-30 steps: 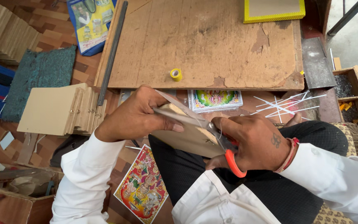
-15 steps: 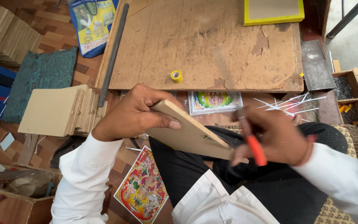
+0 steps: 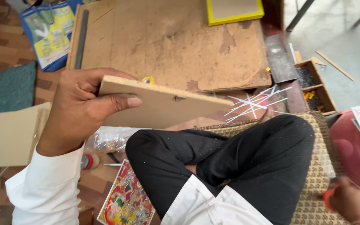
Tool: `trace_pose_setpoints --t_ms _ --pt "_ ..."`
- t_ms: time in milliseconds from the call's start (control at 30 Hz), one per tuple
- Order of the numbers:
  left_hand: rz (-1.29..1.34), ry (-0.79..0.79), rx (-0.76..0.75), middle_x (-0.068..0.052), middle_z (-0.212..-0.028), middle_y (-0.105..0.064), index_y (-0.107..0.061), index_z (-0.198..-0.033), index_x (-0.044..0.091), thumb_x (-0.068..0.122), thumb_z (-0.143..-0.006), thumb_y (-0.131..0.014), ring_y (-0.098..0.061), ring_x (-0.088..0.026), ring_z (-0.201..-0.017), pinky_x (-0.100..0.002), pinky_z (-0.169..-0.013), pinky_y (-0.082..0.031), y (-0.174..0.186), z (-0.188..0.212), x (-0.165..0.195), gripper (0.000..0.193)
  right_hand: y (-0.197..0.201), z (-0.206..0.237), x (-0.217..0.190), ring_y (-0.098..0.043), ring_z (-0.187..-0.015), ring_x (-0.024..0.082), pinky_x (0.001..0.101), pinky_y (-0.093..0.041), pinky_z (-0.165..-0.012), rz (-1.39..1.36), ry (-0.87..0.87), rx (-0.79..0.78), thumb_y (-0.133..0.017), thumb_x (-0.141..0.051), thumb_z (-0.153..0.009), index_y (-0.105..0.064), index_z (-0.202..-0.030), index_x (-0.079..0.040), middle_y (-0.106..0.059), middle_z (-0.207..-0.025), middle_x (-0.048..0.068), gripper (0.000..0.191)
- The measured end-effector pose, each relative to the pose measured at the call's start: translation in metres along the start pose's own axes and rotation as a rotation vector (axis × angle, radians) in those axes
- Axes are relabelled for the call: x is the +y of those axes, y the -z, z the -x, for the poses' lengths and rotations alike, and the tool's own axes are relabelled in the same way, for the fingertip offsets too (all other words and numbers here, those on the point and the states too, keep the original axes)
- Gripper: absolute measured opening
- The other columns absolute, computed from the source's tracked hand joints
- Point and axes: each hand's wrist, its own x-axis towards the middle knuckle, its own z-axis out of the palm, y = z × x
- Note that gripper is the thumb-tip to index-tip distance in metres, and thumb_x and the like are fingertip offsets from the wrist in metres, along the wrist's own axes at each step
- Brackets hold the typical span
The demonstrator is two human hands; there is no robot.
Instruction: The person sits on the floor and assembles decorative frames by cutting cardboard, placing printed images onto the cardboard, and securing them with yellow tape. The person uses scissors to trim the cardboard and tape, then flips the assembled unit to attach a metal stand to the back.
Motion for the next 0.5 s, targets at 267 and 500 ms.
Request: trace_pose_setpoints --t_ms 267,500 --pt "0.158 -0.142 0.026 -0.008 -0.095 -0.077 -0.073 -0.107 -0.005 -0.002 -0.09 -0.079 -0.071 -0.01 -0.084 -0.025 -0.076 -0.059 -0.044 -0.027 -0.011 0.018 0.027 0.049 -0.039 -0.077 -0.105 0.028 0.0415 -0.061 -0.093 0.151 0.294 -0.239 -0.08 -0.032 -0.082 -0.053 -0.134 -0.022 -0.08 -0.105 0.009 0.059" --pt "0.001 -0.379 0.09 -0.01 -0.099 -0.077 -0.074 -0.112 -0.004 -0.003 -0.091 -0.082 -0.07 -0.017 -0.088 -0.029 -0.081 -0.059 -0.088 -0.02 -0.023 0.022 0.214 0.111 -0.17 -0.076 -0.104 0.031 0.0415 -0.061 -0.081 -1.473 0.913 -0.426 -0.064 -0.051 -0.087 -0.051 -0.145 -0.002 -0.074 -0.126 0.017 0.077"
